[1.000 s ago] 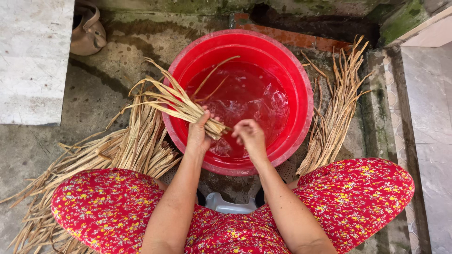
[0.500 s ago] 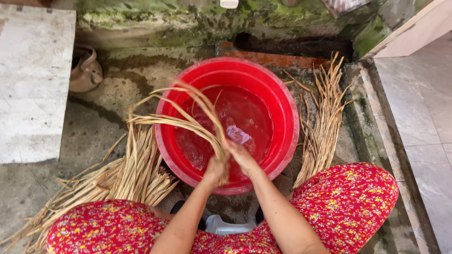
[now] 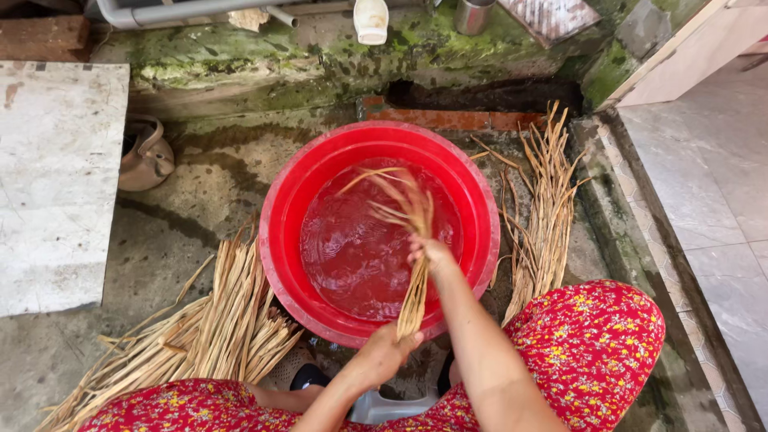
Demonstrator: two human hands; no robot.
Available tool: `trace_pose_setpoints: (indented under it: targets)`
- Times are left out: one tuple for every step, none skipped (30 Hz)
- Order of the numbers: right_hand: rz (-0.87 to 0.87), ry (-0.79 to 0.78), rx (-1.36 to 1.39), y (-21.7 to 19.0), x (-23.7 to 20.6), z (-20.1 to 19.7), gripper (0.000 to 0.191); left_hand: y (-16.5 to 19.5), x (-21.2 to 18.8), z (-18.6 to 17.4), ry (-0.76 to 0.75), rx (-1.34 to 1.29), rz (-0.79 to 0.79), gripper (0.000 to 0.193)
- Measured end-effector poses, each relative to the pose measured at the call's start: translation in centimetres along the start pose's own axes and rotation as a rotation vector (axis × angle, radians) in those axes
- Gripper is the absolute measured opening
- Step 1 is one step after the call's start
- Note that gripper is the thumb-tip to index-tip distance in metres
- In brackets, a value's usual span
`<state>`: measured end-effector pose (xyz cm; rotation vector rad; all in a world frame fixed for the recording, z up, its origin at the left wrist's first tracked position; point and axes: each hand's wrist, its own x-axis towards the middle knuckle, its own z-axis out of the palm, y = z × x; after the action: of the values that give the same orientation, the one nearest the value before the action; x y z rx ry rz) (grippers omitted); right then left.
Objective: The person sits at a red basin of water and washes bundles of dried plant stalks, dipping and swishing each bundle in the water and working it by hand. Washed bundles are placed on the wet concrete floor beside the basin, with unwashed bundles stacked on both sides.
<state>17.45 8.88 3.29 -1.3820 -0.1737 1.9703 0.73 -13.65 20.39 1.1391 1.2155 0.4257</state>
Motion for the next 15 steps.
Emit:
trace_pose_setpoints:
  targets:
    - [-0.032, 0.06, 0.084, -0.7, 0.2, -0.8, 0.012, 0.7, -1.4, -0.3, -0.016, -0.069, 0.013, 0.028]
    - [-0.07, 0.117, 0.168, -1.8, 0.4, -1.2, 0.015, 1.6, -2.5, -0.9, -0.03, -0.134, 0.033, 0.024]
    - [-0.058, 0.068, 0.163, -2.7, 0.7, -1.5, 0.018, 2.5, -3.6, -1.6, 0.004, -0.154, 0.029, 0.025]
    - [-0.045, 0.023, 0.159, -3.4, 0.9, -1.7, 0.021, 3.2, -4.6, -2.3, 0.036, -0.175, 0.023, 0.026]
    - [-0.03, -0.02, 0.147, -4.0, 1.0, -2.1, 0.025, 3.9, -5.5, -2.7, 0.068, -0.204, 0.018, 0.027]
    - [-0.085, -0.034, 0.14, -5.0, 1.1, -2.6, 0.021, 4.4, -6.4, -3.5, 0.099, -0.188, 0.052, 0.03]
    - [-0.138, -0.05, 0.147, -5.8, 1.1, -2.7, 0.021, 4.8, -7.9, -4.9, 0.127, -0.158, 0.079, 0.034]
    - [-0.18, -0.055, 0.166, -6.2, 0.9, -3.0, 0.023, 5.2, -9.5, -5.9, 0.144, -0.126, 0.09, 0.037]
    - [-0.187, -0.078, 0.206, -6.4, 0.6, -3.2, 0.027, 5.6, -10.4, -6.5, 0.166, -0.167, 0.029, 0.033]
    - [-0.211, -0.087, 0.232, -7.1, 0.5, -3.2, 0.035, 6.3, -10.4, -6.9, 0.199, -0.215, -0.011, 0.032]
    - [-0.233, -0.057, 0.231, -7.5, 0.2, -3.0, 0.043, 6.9, -10.1, -7.8, 0.232, -0.257, -0.04, 0.033]
    - [-0.246, -0.037, 0.239, -7.9, -0.1, -3.0, 0.051, 7.4, -10.4, -9.4, 0.332, -0.209, -0.033, 0.035]
    - [-0.266, -0.016, 0.24, -8.0, -0.4, -3.0, 0.059, 7.7, -11.0, -11.2, 0.422, -0.152, -0.037, 0.038]
    - [-0.274, 0.003, 0.238, -8.0, -0.5, -2.9, 0.068, 7.8, -11.0, -12.7, 0.513, -0.096, -0.04, 0.043]
    - [-0.274, 0.019, 0.229, -7.7, -0.6, -2.9, 0.076, 7.8, -10.1, -13.6, 0.542, -0.136, -0.016, 0.04]
